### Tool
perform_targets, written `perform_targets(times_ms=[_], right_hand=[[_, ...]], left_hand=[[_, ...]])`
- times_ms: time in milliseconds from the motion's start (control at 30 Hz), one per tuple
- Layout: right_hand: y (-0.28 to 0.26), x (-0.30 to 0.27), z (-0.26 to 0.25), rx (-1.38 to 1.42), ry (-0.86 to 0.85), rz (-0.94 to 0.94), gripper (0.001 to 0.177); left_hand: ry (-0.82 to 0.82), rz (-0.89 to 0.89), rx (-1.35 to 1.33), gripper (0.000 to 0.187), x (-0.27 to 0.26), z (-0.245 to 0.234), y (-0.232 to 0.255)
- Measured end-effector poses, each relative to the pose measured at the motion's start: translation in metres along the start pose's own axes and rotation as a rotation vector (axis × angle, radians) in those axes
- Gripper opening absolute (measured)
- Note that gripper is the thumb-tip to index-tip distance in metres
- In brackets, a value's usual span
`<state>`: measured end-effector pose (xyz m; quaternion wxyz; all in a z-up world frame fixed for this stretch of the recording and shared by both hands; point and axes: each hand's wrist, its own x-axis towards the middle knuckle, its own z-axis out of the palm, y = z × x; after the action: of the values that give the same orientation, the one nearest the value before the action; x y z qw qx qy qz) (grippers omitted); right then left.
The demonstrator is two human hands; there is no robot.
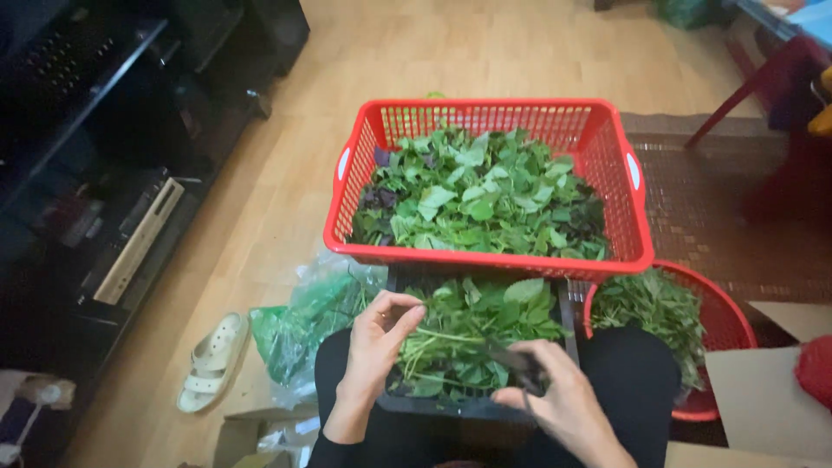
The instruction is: The person sits on the floor and uses scissors to trim the stems of green leafy vegetables. They pick up bunches of greens from a black tray, cut the stems, and place the trimmed leaves into a red basket.
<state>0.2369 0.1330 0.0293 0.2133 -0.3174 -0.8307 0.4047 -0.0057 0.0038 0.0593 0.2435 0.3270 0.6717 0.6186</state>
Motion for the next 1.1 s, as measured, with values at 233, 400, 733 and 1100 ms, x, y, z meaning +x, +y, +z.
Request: perform_targets(times_ms=[233,400,733,1100], right_hand=[[-0.033,0.045,-0.001,-0.031,-0.129,0.203,0.061],[-0.047,0.073,-0.009,0.048,-0.092,0.319,0.042],[0.027,0.058,-0.001,0.603,0.001,0.274,0.026],[0.037,0.020,-0.020,0.619,0.025,0.327,0.037]], left_hand=[[-0.093,-0.150,-0.236,0.010,0.037,0.019,0.012],[-0.151,-0.125,-0.196,0.009,0.060,0.031,0.024],[0.327,-0.097,-0.024,0.010,0.065,-0.068,-0.044],[0.145,0.338,0.787,0.026,0.011,-0.069,-0.084]])
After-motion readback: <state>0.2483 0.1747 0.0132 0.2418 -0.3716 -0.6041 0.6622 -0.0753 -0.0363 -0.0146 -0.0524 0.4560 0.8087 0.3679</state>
